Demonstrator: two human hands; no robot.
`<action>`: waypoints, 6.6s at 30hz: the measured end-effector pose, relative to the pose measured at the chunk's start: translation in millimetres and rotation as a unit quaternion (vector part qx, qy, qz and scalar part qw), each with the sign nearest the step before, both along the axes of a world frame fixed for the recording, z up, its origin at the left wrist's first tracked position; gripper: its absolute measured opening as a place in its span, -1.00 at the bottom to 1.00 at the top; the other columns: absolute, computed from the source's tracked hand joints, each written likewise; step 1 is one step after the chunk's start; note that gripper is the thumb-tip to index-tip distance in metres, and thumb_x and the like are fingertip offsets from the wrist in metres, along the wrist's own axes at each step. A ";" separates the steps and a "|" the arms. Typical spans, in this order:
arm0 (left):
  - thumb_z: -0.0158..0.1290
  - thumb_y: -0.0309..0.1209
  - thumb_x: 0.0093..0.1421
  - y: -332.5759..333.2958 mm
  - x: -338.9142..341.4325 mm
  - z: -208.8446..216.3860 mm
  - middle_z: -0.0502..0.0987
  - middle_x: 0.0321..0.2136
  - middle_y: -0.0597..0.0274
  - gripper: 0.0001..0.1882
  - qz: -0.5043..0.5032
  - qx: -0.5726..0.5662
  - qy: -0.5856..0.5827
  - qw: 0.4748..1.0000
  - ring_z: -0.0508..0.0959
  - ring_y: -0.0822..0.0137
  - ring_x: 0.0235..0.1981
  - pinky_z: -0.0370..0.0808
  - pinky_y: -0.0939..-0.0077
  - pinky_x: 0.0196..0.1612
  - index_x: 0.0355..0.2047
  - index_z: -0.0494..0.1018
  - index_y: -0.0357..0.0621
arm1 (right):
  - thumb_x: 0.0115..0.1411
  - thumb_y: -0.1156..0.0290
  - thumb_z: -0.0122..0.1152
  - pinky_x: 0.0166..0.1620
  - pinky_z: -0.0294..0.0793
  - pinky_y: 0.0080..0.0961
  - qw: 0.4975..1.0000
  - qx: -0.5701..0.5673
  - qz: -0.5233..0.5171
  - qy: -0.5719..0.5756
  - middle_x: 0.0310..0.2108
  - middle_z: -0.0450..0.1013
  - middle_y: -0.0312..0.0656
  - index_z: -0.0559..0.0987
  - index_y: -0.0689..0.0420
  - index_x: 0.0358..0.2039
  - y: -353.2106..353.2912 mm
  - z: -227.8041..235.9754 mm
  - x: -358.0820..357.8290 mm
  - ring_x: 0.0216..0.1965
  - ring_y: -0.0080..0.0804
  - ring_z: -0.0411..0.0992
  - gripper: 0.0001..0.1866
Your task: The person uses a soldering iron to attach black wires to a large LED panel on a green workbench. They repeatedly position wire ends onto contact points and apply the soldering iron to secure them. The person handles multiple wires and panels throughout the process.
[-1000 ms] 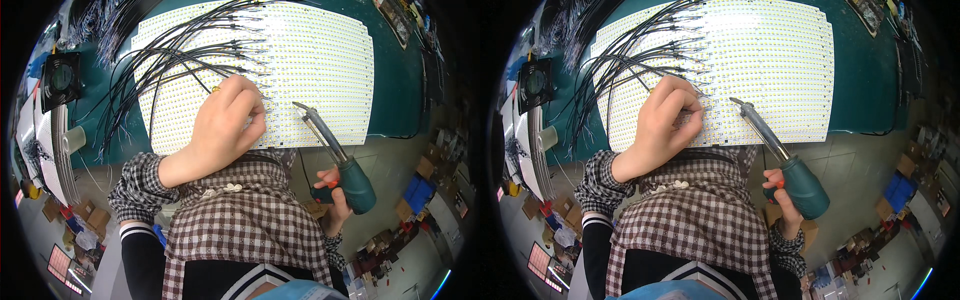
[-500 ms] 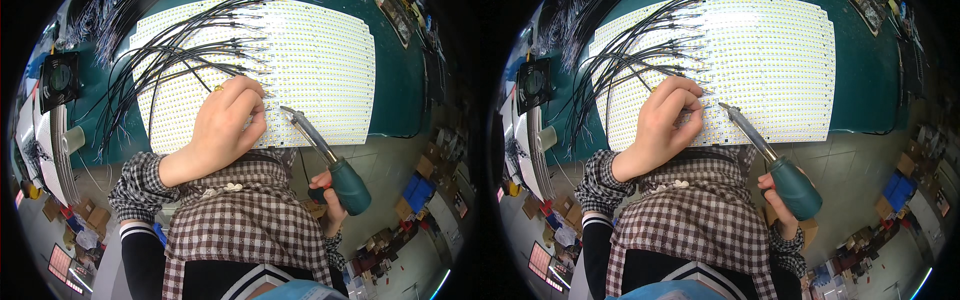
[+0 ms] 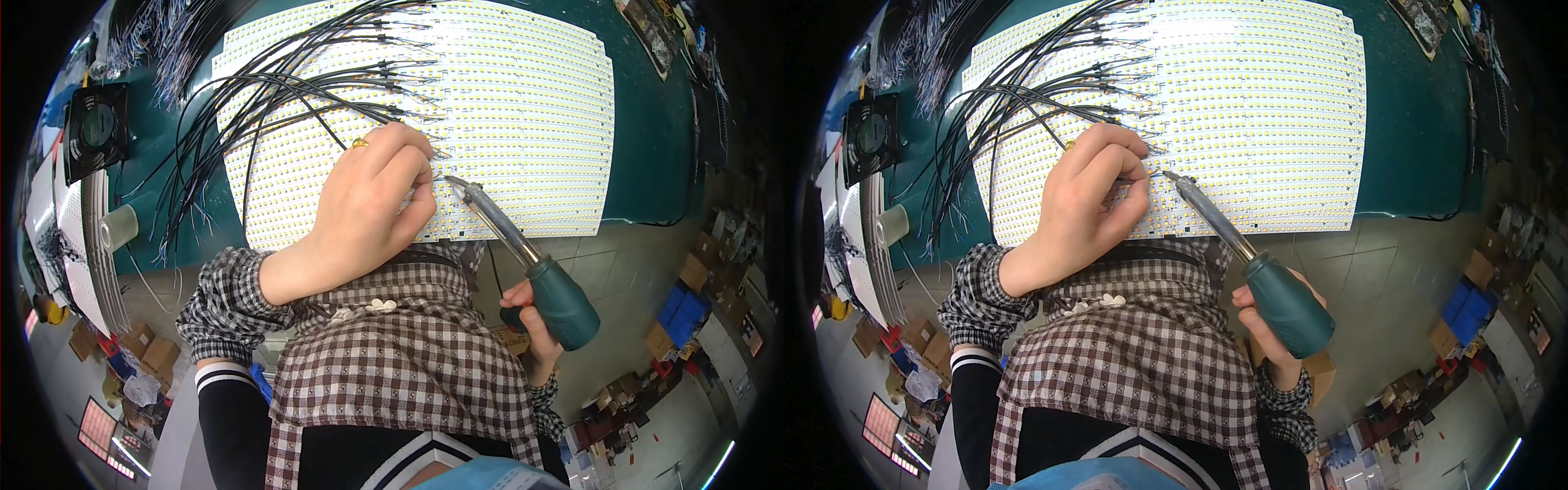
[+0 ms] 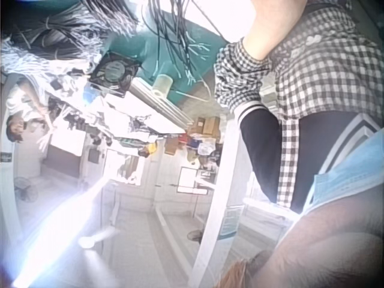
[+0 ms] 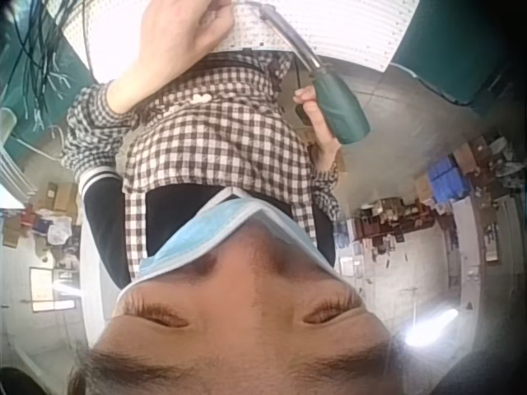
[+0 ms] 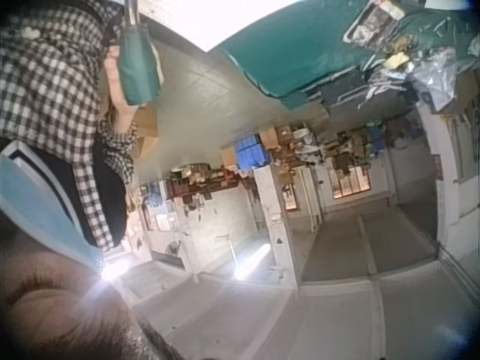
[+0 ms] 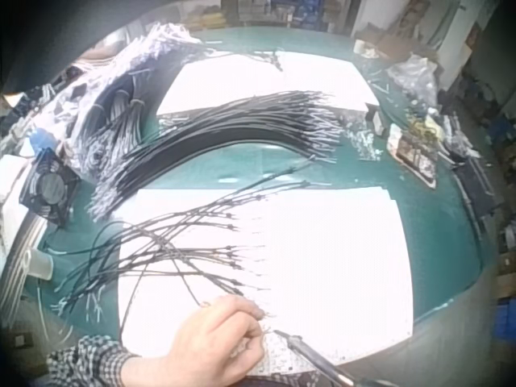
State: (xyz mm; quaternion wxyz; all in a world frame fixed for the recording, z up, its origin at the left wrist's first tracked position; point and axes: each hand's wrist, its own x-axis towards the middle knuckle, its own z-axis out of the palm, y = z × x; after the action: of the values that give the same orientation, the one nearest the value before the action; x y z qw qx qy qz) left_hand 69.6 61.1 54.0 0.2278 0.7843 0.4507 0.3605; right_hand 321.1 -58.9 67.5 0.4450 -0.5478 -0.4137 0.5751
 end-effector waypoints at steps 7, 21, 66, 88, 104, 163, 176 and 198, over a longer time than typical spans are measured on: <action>0.10 -0.63 -0.17 -0.2 0.3 0.2 0.41 -0.39 0.17 -0.81 0.000 0.002 0.004 1.000 0.44 0.19 -0.45 0.37 0.38 -0.47 -0.52 0.32 -0.21 | -0.05 0.57 0.37 -0.26 0.56 -0.45 1.000 0.001 0.003 -0.012 -0.46 0.52 -0.07 0.46 0.42 -0.17 -4.9 -5.3 3.3 -0.39 -0.36 0.53 -0.58; 0.10 -0.63 -0.16 0.6 -0.6 0.8 0.41 -0.41 0.18 -0.81 0.002 -0.004 0.007 1.000 0.44 0.20 -0.46 0.37 0.38 -0.47 -0.52 0.32 -0.21 | 0.17 0.27 0.16 -0.25 0.56 -0.42 0.998 0.040 0.026 -0.028 -0.33 0.48 0.02 0.42 0.46 -0.14 3.4 2.1 -1.2 -0.32 -0.26 0.51 -0.55; 0.14 -0.66 -0.13 -1.6 6.8 -7.3 0.37 -0.42 0.15 -0.77 0.033 0.023 0.003 0.999 0.44 0.18 -0.44 0.40 0.39 -0.45 -0.50 0.32 -0.22 | 0.13 0.33 0.24 -0.21 0.54 -0.37 0.999 0.045 0.001 0.013 -0.37 0.48 -0.01 0.41 0.40 -0.19 0.2 0.6 0.4 -0.32 -0.24 0.50 -0.60; 0.13 -0.66 -0.15 -2.2 7.5 -6.3 0.36 -0.43 0.15 -0.77 0.035 0.007 0.002 0.999 0.44 0.17 -0.43 0.40 0.38 -0.45 -0.50 0.31 -0.22 | 0.09 0.46 0.23 -0.24 0.54 -0.42 1.000 0.005 0.007 -0.003 -0.42 0.47 -0.05 0.47 0.39 -0.29 -2.7 -2.8 -0.9 -0.38 -0.32 0.48 -0.74; 0.14 -0.66 -0.13 -0.9 6.1 -6.3 0.39 -0.40 0.12 -0.77 0.027 0.008 0.001 1.000 0.46 0.18 -0.43 0.41 0.41 -0.43 -0.47 0.34 -0.23 | 0.05 0.52 0.32 -0.27 0.57 -0.39 0.998 0.049 -0.022 0.035 -0.45 0.49 -0.05 0.43 0.42 -0.21 0.7 -3.6 -2.1 -0.41 -0.27 0.51 -0.65; 0.12 -0.56 0.00 -14.3 -0.3 15.7 0.37 -0.52 0.18 -0.89 0.029 -0.105 0.038 0.993 0.46 0.13 -0.54 0.40 0.33 -0.52 -0.48 0.40 -0.16 | 0.14 0.16 0.20 -0.39 0.58 -0.44 0.989 0.103 -0.081 0.072 -0.36 0.44 -0.05 0.36 0.45 -0.03 1.4 -0.1 19.3 -0.35 -0.24 0.49 -0.41; 0.12 -0.57 -0.06 -15.2 -4.1 6.9 0.38 -0.53 0.27 -0.91 0.044 -0.160 -0.067 0.984 0.41 0.38 -0.61 0.35 0.54 -0.55 -0.52 0.43 -0.17 | 0.16 0.18 0.19 -0.19 0.55 -0.26 0.996 0.066 -0.030 0.059 -0.29 0.45 -0.03 0.37 0.45 -0.01 -11.3 -2.7 16.0 -0.28 -0.15 0.52 -0.41; 0.11 -0.52 -0.10 -9.8 0.8 12.9 0.40 -0.55 0.23 -0.92 0.054 -0.163 -0.006 0.985 0.46 0.18 -0.55 0.38 0.36 -0.51 -0.61 0.41 -0.16 | 0.22 0.25 0.09 -0.19 0.54 -0.25 0.997 0.073 0.011 0.019 -0.29 0.44 0.02 0.32 0.49 0.01 -15.3 -1.5 7.7 -0.30 -0.15 0.52 -0.46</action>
State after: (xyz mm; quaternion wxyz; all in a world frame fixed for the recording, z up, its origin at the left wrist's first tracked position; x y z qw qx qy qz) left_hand 70.4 51.3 66.9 0.3355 0.7088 0.5441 0.2985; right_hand 328.8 -74.2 66.0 0.4854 -0.4980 -0.4518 0.5587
